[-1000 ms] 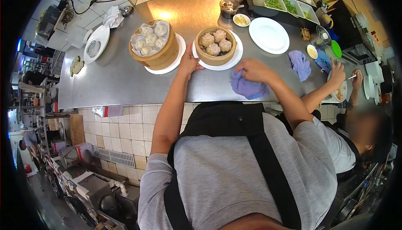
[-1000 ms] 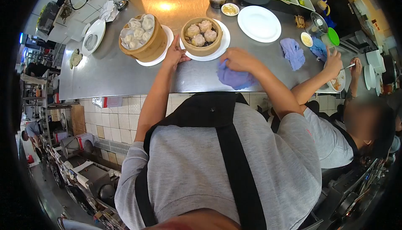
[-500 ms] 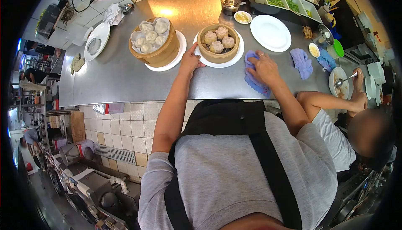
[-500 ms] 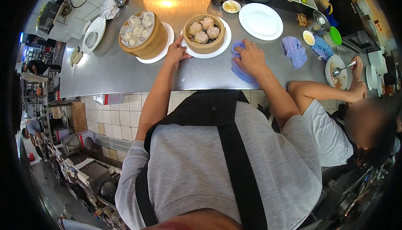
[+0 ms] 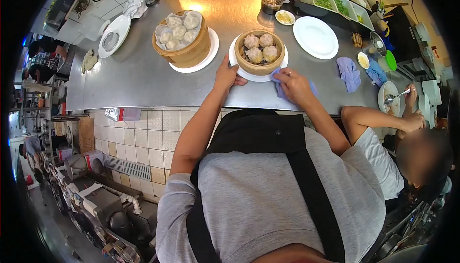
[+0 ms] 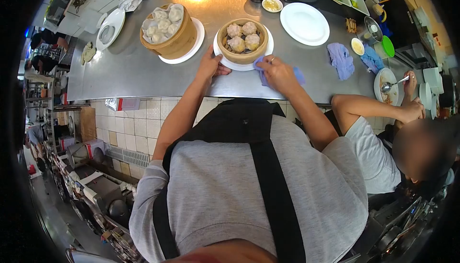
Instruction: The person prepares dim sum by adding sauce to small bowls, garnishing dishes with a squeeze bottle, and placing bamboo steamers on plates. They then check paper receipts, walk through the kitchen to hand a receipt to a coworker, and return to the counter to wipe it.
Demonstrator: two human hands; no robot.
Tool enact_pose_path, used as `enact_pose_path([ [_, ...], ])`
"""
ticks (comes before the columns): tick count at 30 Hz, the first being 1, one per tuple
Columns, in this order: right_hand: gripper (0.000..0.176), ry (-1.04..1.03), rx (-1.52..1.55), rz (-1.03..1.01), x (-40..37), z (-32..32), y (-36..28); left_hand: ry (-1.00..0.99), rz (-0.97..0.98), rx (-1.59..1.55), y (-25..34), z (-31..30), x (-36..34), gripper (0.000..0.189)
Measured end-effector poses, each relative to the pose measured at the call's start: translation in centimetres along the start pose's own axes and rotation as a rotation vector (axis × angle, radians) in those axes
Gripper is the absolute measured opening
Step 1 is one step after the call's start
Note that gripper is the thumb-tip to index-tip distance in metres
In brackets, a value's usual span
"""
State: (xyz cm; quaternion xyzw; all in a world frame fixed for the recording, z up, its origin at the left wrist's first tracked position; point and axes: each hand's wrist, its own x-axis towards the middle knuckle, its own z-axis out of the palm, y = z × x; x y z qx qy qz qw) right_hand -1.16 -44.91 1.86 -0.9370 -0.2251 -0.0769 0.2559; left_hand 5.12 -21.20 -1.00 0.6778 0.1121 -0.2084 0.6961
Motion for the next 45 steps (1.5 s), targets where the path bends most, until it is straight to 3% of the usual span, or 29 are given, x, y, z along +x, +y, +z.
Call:
enact_pose_path([
  [7,0.025,0.115,-0.264,-0.087,1.0,3.4,-4.0,0.115,0.016,-0.118,-0.5,1.2,-0.5,0.060],
  [10,0.028,-0.007,-0.229,-0.016,2.7,4.8,-5.7,0.169,0.031,-0.221,-0.6,1.6,-0.7,0.063],
  [11,0.027,0.041,-0.143,-0.087,3.1,4.6,-5.7,0.196,0.086,-0.213,-1.0,1.6,-0.6,0.062],
  [12,0.026,-0.105,-0.104,0.003,4.0,4.6,-5.8,0.216,0.199,-0.072,-1.9,1.2,0.2,0.063],
  [13,0.026,-0.096,0.063,-0.056,4.5,4.8,-4.9,0.226,0.265,-0.049,-2.3,1.0,0.8,0.066],
  [16,0.028,-0.042,0.268,0.080,5.4,0.1,-3.7,-0.050,0.131,-0.434,-2.1,0.4,0.5,0.078],
  [18,0.026,-0.070,0.096,0.276,5.5,-5.0,-3.3,-0.058,0.014,-0.374,-1.0,-0.2,0.2,0.085],
  [20,0.031,-0.121,-0.203,0.214,5.3,-6.8,-0.6,0.036,0.046,-0.243,-1.1,-0.5,0.5,0.085],
  [23,0.041,0.068,-0.293,0.054,5.9,-3.5,4.3,0.111,0.186,-0.110,-1.5,-0.4,2.1,0.079],
  [26,0.054,-0.182,0.190,0.321,9.1,-0.9,6.3,0.145,0.203,-0.045,-0.4,0.6,2.0,0.077],
  [28,0.057,-0.202,0.263,0.410,10.3,0.2,6.4,0.157,0.219,-0.024,-0.4,0.8,2.2,0.075],
  [30,0.060,-0.081,0.217,0.312,11.0,2.3,8.5,0.169,0.212,-0.045,-0.4,0.9,2.3,0.074],
  [32,0.062,0.172,0.057,0.035,10.6,7.1,12.1,0.136,0.177,-0.036,0.0,0.8,2.2,0.074],
  [35,0.060,-0.024,0.449,0.343,10.4,4.1,9.4,0.110,0.149,-0.042,-0.8,0.1,3.2,0.071],
  [38,0.058,-0.050,0.836,0.587,10.5,4.3,9.4,0.102,0.174,-0.057,-0.2,-0.3,1.5,0.063],
  [40,0.054,0.036,0.840,0.647,10.4,4.7,9.5,0.025,0.201,-0.106,-1.9,-2.6,-0.2,0.056],
  [42,0.050,0.059,0.854,0.698,10.3,4.9,9.6,-0.056,0.043,-0.112,-3.5,-6.9,-2.2,0.045],
  [44,0.046,0.022,0.880,0.740,10.9,4.6,9.5,0.039,-0.102,-0.155,-3.3,-11.2,-4.7,0.039],
  [45,0.039,0.057,0.863,0.726,11.0,3.8,8.4,0.133,-0.018,-0.177,-3.4,-12.8,-4.6,0.038],
])
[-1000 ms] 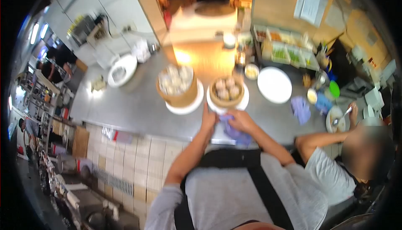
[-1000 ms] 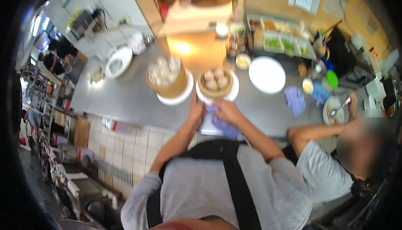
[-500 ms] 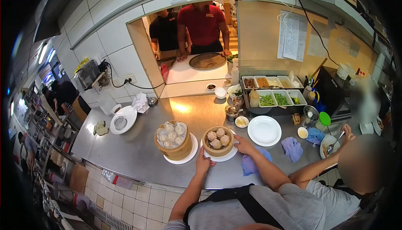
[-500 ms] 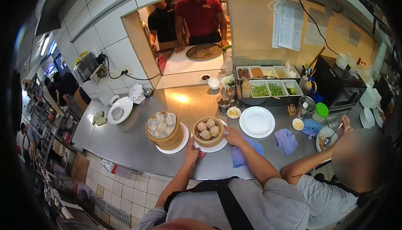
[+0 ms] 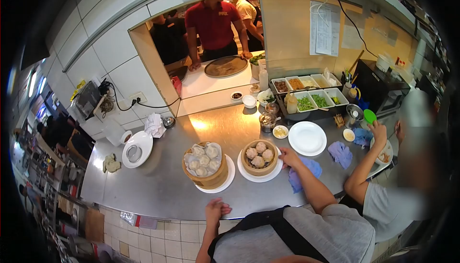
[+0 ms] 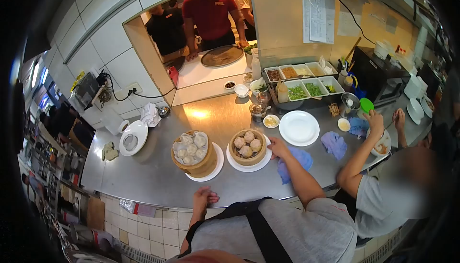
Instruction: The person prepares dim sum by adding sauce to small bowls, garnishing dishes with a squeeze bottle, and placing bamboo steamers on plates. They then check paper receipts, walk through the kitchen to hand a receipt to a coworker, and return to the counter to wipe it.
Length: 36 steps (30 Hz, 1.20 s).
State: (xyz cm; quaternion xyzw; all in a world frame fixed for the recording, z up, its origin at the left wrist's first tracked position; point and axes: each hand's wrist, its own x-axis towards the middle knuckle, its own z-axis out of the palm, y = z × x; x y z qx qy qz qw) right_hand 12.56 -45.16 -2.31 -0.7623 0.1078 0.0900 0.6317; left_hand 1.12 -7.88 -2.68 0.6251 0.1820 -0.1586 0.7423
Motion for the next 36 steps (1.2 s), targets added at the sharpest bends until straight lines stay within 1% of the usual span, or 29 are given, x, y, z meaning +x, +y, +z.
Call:
enact_pose_path([
  [2,0.037,0.062,-0.061,0.012,-0.8,0.6,-1.4,0.169,0.177,-0.062,0.2,-2.8,0.6,0.037],
  [5,0.040,0.140,-0.107,0.007,-1.0,1.2,-1.3,0.043,0.167,-0.113,3.4,-4.3,3.3,0.042],
  [8,0.039,0.254,-0.205,0.000,-1.2,1.9,-1.2,0.001,0.112,-0.025,5.5,-5.0,5.4,0.052],
  [11,0.036,0.347,-0.239,-0.003,-1.4,2.8,-0.8,0.022,0.150,-0.005,5.9,-7.2,8.1,0.060],
  [12,0.036,0.365,-0.254,0.009,-1.8,3.2,-1.0,0.007,0.129,0.006,6.8,-7.3,8.2,0.065],
  [15,0.035,0.426,-0.270,0.034,-2.7,4.1,-1.0,-0.058,0.109,0.097,7.8,-8.3,10.9,0.063],
  [18,0.034,0.477,-0.271,0.043,-2.7,4.8,-0.6,-0.087,0.101,0.183,8.4,-9.2,13.3,0.054],
  [20,0.034,0.450,-0.325,0.073,-3.4,5.8,-1.8,-0.044,0.188,0.351,10.6,-8.9,12.3,0.048],
  [21,0.034,0.406,-0.274,0.018,-2.3,5.6,-0.3,-0.044,0.193,0.372,10.8,-9.5,12.7,0.049],
  [22,0.033,0.409,-0.259,0.043,-2.8,6.6,-1.7,-0.037,0.192,0.384,11.0,-10.1,13.4,0.050],
  [23,0.032,0.404,-0.325,0.034,-2.5,7.0,-2.0,-0.031,0.150,0.346,11.7,-10.4,13.0,0.057],
  [25,0.029,0.371,-0.253,0.001,-1.5,8.5,-2.2,-0.044,0.172,0.365,11.7,-12.6,13.6,0.055],
  [26,0.029,0.362,-0.246,0.020,-1.4,9.6,-3.0,-0.040,0.149,0.393,12.3,-13.4,13.2,0.053],
  [28,0.030,0.327,-0.236,0.038,-0.3,11.7,-4.3,0.019,0.131,0.254,12.0,-15.7,13.2,0.050],
  [31,0.032,0.263,-0.202,0.040,2.1,14.4,-4.9,0.097,0.081,0.183,12.6,-18.7,12.3,0.044],
  [34,0.033,0.205,-0.166,0.028,3.6,16.9,-6.4,0.082,0.043,0.278,13.2,-22.5,11.9,0.039],
  [36,0.036,0.165,-0.185,0.020,4.7,18.2,-7.1,0.216,0.221,0.429,14.8,-25.2,12.2,0.038],
])
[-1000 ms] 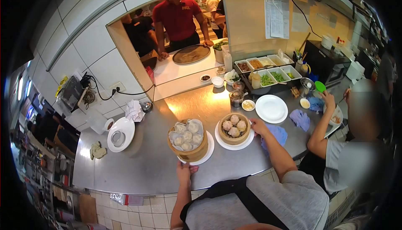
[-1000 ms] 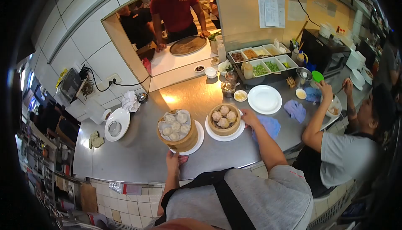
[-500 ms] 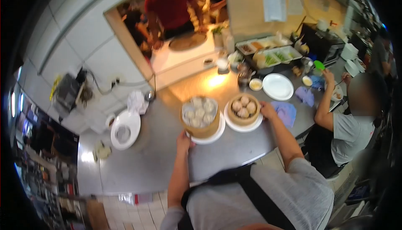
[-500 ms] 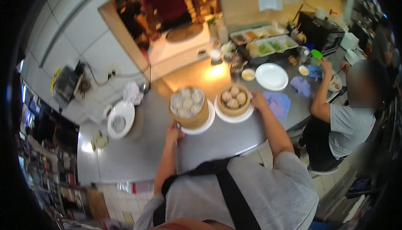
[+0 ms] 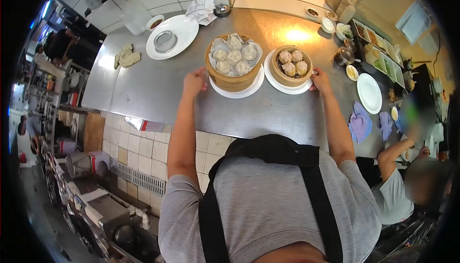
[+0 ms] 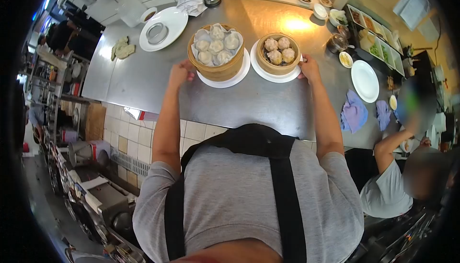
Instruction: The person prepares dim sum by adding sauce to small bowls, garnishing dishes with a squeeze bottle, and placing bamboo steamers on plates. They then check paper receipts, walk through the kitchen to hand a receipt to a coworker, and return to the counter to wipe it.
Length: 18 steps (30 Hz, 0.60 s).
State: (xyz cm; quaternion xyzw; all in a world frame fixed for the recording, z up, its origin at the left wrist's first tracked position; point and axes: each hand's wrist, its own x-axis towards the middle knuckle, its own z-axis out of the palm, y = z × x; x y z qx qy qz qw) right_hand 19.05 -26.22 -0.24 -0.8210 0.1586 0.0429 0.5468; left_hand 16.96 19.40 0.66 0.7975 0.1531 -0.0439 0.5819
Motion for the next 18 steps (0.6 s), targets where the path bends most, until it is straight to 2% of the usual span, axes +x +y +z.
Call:
enact_pose_path([
  [1,0.037,-0.017,-0.006,0.000,0.5,0.3,-0.2,0.072,0.076,0.081,1.3,-0.8,-0.3,0.038],
  [3,0.037,-0.065,-0.048,-0.016,1.6,0.5,-0.2,0.118,0.140,-0.049,5.0,-1.8,-1.5,0.043],
  [6,0.037,-0.155,-0.080,-0.002,2.1,0.3,-0.6,0.031,0.088,0.163,10.5,-0.6,-3.7,0.042],
  [9,0.036,-0.203,-0.054,0.024,1.7,-0.4,-0.8,-0.027,0.080,0.414,12.0,-0.1,-2.8,0.038],
  [12,0.037,-0.201,0.006,0.021,0.7,-0.9,-0.6,-0.006,0.121,0.532,12.4,-0.1,-2.2,0.034],
  [15,0.038,-0.158,0.109,0.018,1.0,-1.4,0.8,0.018,0.150,0.396,12.9,-1.7,-2.2,0.032],
  [18,0.039,-0.144,0.166,0.038,0.9,-1.5,1.5,0.157,0.156,0.216,14.3,-4.8,-4.0,0.032],
])
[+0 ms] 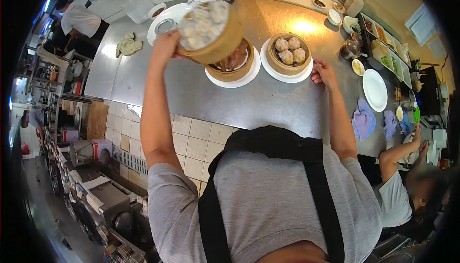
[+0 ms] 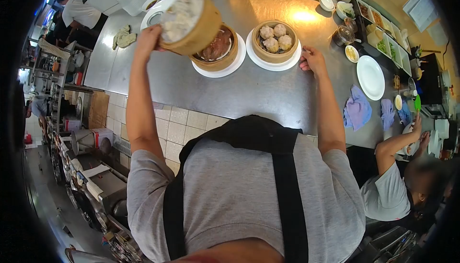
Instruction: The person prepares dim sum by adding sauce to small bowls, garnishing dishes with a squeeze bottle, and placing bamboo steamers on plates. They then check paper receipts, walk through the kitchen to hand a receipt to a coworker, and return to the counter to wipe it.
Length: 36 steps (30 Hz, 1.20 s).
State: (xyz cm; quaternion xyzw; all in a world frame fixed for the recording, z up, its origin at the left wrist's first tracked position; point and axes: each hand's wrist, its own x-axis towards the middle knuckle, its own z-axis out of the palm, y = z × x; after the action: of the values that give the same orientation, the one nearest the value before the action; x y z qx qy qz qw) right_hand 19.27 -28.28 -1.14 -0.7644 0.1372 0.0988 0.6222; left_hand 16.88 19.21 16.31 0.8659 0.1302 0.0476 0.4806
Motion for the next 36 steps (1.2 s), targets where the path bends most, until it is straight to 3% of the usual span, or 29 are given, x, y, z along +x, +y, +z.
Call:
enact_pose_path([
  [2,0.040,-0.008,-0.004,0.013,-0.2,0.1,-0.4,0.084,0.006,-0.094,-0.6,-2.7,-1.0,0.032],
  [5,0.039,-0.013,-0.041,0.026,-0.4,0.7,-1.3,0.183,-0.031,0.067,-3.9,-6.1,-2.1,0.034],
  [8,0.036,0.000,-0.067,0.036,-0.3,1.5,-2.0,0.203,-0.114,0.131,-10.0,-7.8,-3.0,0.035],
  [12,0.027,0.026,-0.082,0.032,0.7,2.2,-1.7,0.268,-0.243,0.112,-18.0,-7.1,-3.4,0.033],
  [17,0.021,0.079,-0.130,0.017,0.6,2.4,-1.7,0.239,-0.309,0.055,-19.7,-5.0,-2.9,0.033],
  [18,0.021,0.095,-0.137,0.016,0.7,2.4,-1.4,0.288,-0.106,0.636,-18.7,-4.5,-3.1,0.036],
  [19,0.020,0.112,-0.144,0.010,0.8,2.2,-1.3,0.398,0.021,0.618,-16.7,-3.6,-3.5,0.037],
  [21,0.019,0.137,-0.115,0.026,0.5,1.9,-1.5,0.616,0.273,0.570,-12.4,-0.6,-4.7,0.040],
  [23,0.018,0.139,-0.101,0.028,0.6,1.4,-1.4,0.351,0.264,-0.011,-10.1,3.3,-4.7,0.041],
  [25,0.019,0.170,-0.100,0.033,0.3,1.1,-1.3,0.201,0.220,-0.249,-9.5,7.8,-4.5,0.042],
  [28,0.020,0.252,-0.090,0.041,-0.3,0.4,-1.2,0.254,0.250,0.019,-16.3,12.0,-0.4,0.041],
  [32,0.022,0.315,-0.158,0.012,0.4,-1.5,0.0,0.078,-0.066,-0.694,-12.0,11.7,-1.5,0.039],
  [36,0.022,0.200,-0.172,0.009,0.6,-2.9,-0.2,0.118,-0.344,-0.741,-13.4,11.3,-1.1,0.036],
])
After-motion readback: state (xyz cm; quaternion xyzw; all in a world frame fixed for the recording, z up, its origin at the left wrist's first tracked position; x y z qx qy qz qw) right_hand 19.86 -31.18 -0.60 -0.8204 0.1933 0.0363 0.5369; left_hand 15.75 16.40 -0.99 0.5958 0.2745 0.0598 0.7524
